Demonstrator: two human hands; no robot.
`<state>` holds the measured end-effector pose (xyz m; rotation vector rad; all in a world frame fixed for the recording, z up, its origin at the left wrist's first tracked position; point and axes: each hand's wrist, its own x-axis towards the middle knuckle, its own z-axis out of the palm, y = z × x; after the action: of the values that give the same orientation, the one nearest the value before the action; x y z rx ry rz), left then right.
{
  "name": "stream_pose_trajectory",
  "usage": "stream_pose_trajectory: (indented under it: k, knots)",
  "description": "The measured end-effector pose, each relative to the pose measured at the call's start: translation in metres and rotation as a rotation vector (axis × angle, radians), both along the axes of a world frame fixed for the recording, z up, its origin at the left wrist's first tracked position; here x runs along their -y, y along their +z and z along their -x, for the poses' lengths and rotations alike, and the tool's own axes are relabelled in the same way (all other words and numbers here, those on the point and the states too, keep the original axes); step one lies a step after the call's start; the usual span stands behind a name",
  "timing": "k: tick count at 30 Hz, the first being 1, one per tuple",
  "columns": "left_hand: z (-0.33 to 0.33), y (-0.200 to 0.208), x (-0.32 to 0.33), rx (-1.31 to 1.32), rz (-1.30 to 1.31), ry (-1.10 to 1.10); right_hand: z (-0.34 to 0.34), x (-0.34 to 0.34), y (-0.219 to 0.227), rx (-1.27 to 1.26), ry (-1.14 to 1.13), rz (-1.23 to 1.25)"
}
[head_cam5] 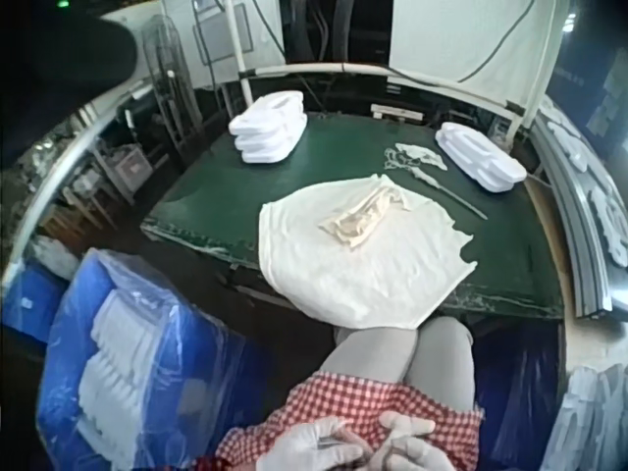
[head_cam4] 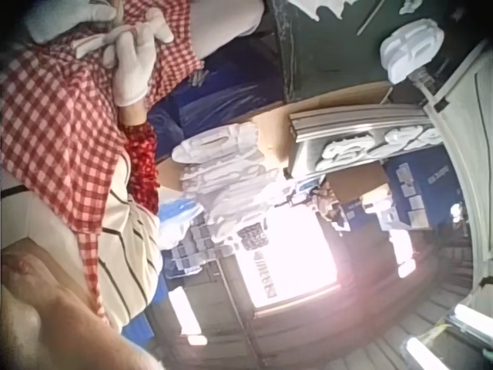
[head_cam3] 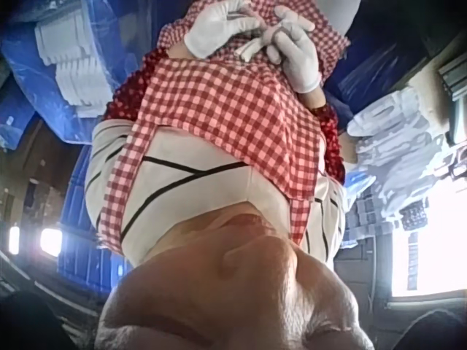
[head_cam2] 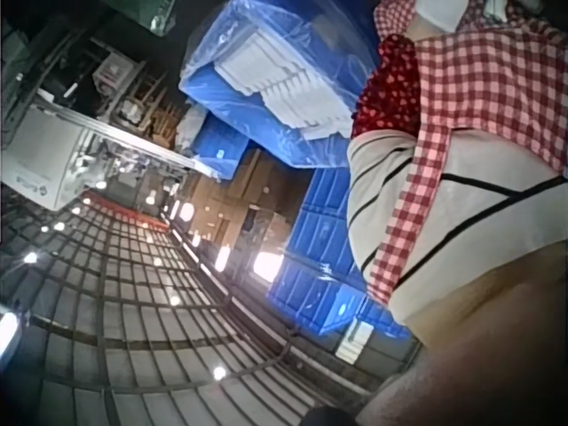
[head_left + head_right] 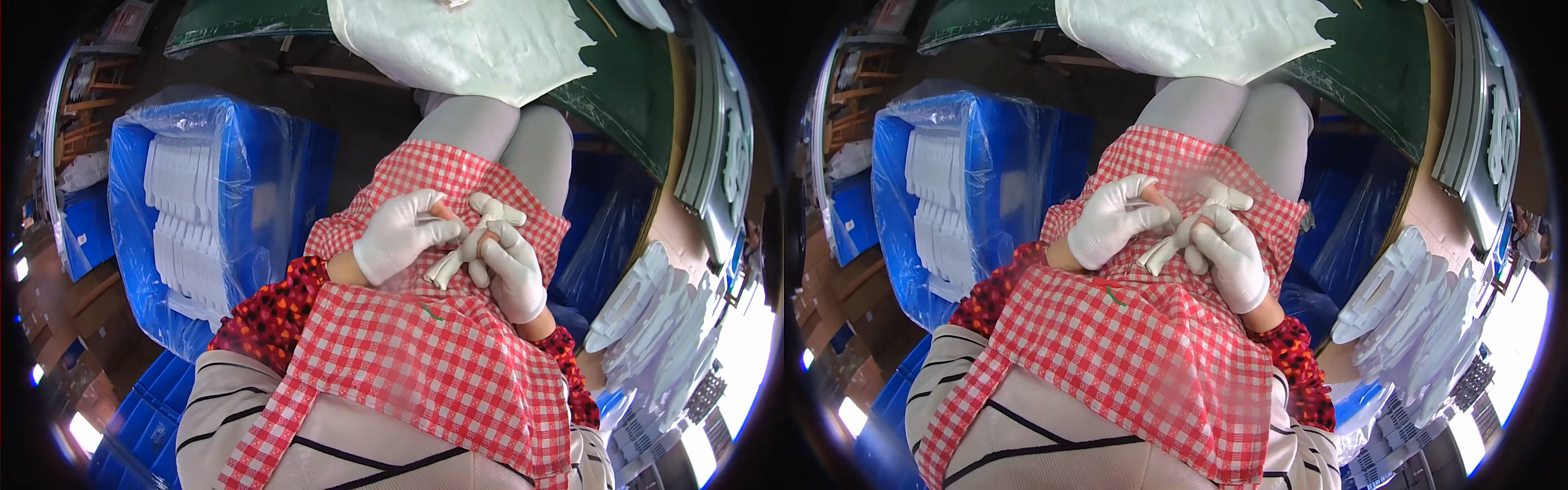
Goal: Manually assembling and connecting small white plastic components and organizing them into stacks at an assembly station.
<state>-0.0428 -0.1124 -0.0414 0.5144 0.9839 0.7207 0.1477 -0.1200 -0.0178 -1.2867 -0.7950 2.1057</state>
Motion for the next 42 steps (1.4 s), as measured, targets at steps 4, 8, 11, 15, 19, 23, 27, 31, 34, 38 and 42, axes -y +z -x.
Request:
stream_pose_trajectory:
  k: [4, 8, 11, 15, 19, 23, 27, 31, 34, 38, 42]
  knots:
    - [0.000, -0.012, -0.002, 0.261, 0.014, 0.083, 0.003, -0.002, 0.004, 0.037, -0.051, 0.013]
    - [-0.003, -0.011, -0.005, 0.398, 0.038, 0.015, 0.004, -0.002, 0.007, 0.038, -0.069, 0.001]
    - [-0.016, -0.002, -0.013, 0.281, -0.059, -0.093, 0.004, -0.004, 0.011, 0.065, -0.025, 0.032]
    - [-0.036, -0.006, -0.015, 0.188, -0.250, -0.087, 0.004, -0.003, 0.009, 0.144, -0.045, 0.048]
    - [-0.032, 0.003, -0.014, 0.024, -0.349, -0.147, 0.002, 0.001, 0.007, 0.365, 0.018, -0.026]
    - [-0.030, 0.009, -0.014, -0.152, -0.283, -0.179, 0.001, 0.001, 0.005, 0.404, -0.006, -0.010]
    - [-0.032, 0.001, -0.016, -0.117, 0.029, -0.094, -0.004, -0.007, 0.010, 0.350, 0.060, -0.023]
    - [-0.030, 0.004, -0.022, 0.037, 0.166, -0.034, -0.009, -0.003, 0.007, 0.291, 0.119, -0.254]
    - [-0.029, 0.005, -0.020, 0.054, 0.136, 0.013, -0.003, 0.000, 0.003, 0.323, 0.103, -0.612]
    - [-0.024, 0.008, -0.017, 0.063, 0.135, 0.008, -0.004, 0.000, 0.004, 0.116, 0.051, -0.237]
    - [-0.024, 0.012, -0.017, 0.042, 0.097, -0.015, -0.002, -0.002, 0.000, 0.192, 0.093, -0.171]
